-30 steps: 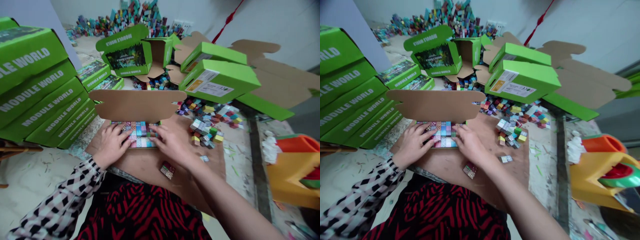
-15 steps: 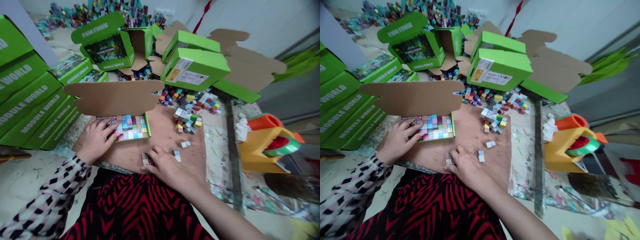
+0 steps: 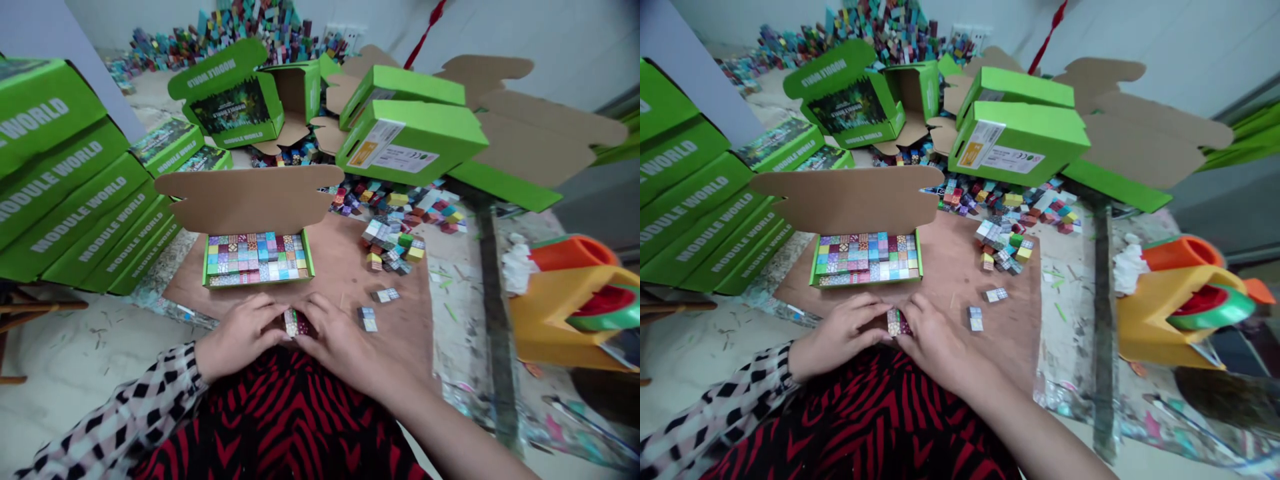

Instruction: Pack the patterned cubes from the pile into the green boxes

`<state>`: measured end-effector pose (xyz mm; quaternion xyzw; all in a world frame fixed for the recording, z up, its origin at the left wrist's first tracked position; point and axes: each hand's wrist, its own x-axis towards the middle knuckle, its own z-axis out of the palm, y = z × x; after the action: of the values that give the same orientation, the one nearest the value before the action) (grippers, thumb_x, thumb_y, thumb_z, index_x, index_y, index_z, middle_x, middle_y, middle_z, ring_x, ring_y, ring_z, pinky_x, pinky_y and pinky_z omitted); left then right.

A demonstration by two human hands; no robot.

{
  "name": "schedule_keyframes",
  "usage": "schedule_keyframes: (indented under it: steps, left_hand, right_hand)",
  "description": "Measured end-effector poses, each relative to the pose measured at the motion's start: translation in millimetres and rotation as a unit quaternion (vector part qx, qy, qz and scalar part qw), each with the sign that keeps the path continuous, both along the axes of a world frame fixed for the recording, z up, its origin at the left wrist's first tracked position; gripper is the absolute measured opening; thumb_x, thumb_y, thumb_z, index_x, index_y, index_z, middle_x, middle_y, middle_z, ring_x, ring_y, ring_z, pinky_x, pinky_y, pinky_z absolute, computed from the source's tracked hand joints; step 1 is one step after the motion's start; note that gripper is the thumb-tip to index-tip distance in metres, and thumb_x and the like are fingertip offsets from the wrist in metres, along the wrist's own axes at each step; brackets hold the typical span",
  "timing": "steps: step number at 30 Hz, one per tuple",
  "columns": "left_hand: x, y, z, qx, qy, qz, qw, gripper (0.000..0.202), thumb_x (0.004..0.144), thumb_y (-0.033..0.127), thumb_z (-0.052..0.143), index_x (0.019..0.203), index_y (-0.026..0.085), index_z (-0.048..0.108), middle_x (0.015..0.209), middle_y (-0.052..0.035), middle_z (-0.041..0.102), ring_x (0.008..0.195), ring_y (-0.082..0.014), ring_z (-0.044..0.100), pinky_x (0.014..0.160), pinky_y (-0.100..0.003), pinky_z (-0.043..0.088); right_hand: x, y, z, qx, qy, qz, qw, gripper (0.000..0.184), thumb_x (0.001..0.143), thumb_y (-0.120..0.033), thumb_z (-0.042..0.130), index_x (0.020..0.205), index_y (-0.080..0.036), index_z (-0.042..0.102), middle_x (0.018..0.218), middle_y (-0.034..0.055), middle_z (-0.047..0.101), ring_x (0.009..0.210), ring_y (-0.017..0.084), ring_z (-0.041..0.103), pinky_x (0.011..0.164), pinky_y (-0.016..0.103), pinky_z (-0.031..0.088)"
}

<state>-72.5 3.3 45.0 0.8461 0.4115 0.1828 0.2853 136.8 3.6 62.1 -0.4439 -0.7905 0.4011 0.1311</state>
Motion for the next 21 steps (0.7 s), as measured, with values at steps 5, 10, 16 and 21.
schedule_keyframes:
  steps: [5, 10, 16, 21]
  left_hand:
    - [-5, 9, 19.5, 0.095, 0.052, -0.017, 0.994, 0.029, 0.085, 0.032, 0.060, 0.110, 0.018, 0.062, 0.098, -0.0073, 0.064, 0.092, -0.0227, 0.056, 0.083, -0.040, 0.047]
    - [-7, 24, 30.9, 0.213, 0.066, 0.058, 0.973, 0.031, 0.082, 0.041, 0.061, 0.103, 0.018, 0.066, 0.099, -0.0064, 0.067, 0.095, -0.0246, 0.055, 0.086, -0.041, 0.039]
    - [9, 41, 25.6, 0.240, 0.174, 0.247, 0.922, 0.035, 0.078, 0.051, 0.061, 0.092, 0.021, 0.070, 0.092, -0.0058, 0.068, 0.095, -0.0301, 0.053, 0.083, -0.045, 0.034]
    - [21, 43, 19.9, 0.194, 0.270, 0.298, 0.895, 0.038, 0.079, 0.056, 0.056, 0.081, 0.019, 0.065, 0.089, -0.0083, 0.061, 0.096, -0.0322, 0.051, 0.079, -0.044, 0.035]
  right_hand:
    - [-2, 7, 8.2, 0.020, -0.039, 0.022, 0.999, 0.029, 0.087, -0.017, 0.052, 0.116, -0.017, 0.054, 0.111, 0.0088, 0.054, 0.098, 0.020, 0.059, 0.089, 0.040, 0.050]
    - [1, 17, 7.3, 0.081, 0.002, -0.021, 0.997, 0.034, 0.084, -0.014, 0.057, 0.117, -0.016, 0.054, 0.111, 0.0092, 0.056, 0.099, 0.020, 0.059, 0.087, 0.039, 0.051]
    - [5, 13, 2.1, 0.058, -0.020, -0.037, 0.997, 0.036, 0.082, -0.018, 0.061, 0.117, -0.016, 0.056, 0.108, 0.0097, 0.059, 0.093, 0.021, 0.060, 0.081, 0.038, 0.051]
    - [5, 5, -4.0, 0.046, -0.045, -0.020, 0.998, 0.033, 0.083, -0.022, 0.063, 0.114, -0.015, 0.058, 0.101, 0.0088, 0.060, 0.093, 0.022, 0.058, 0.081, 0.038, 0.049]
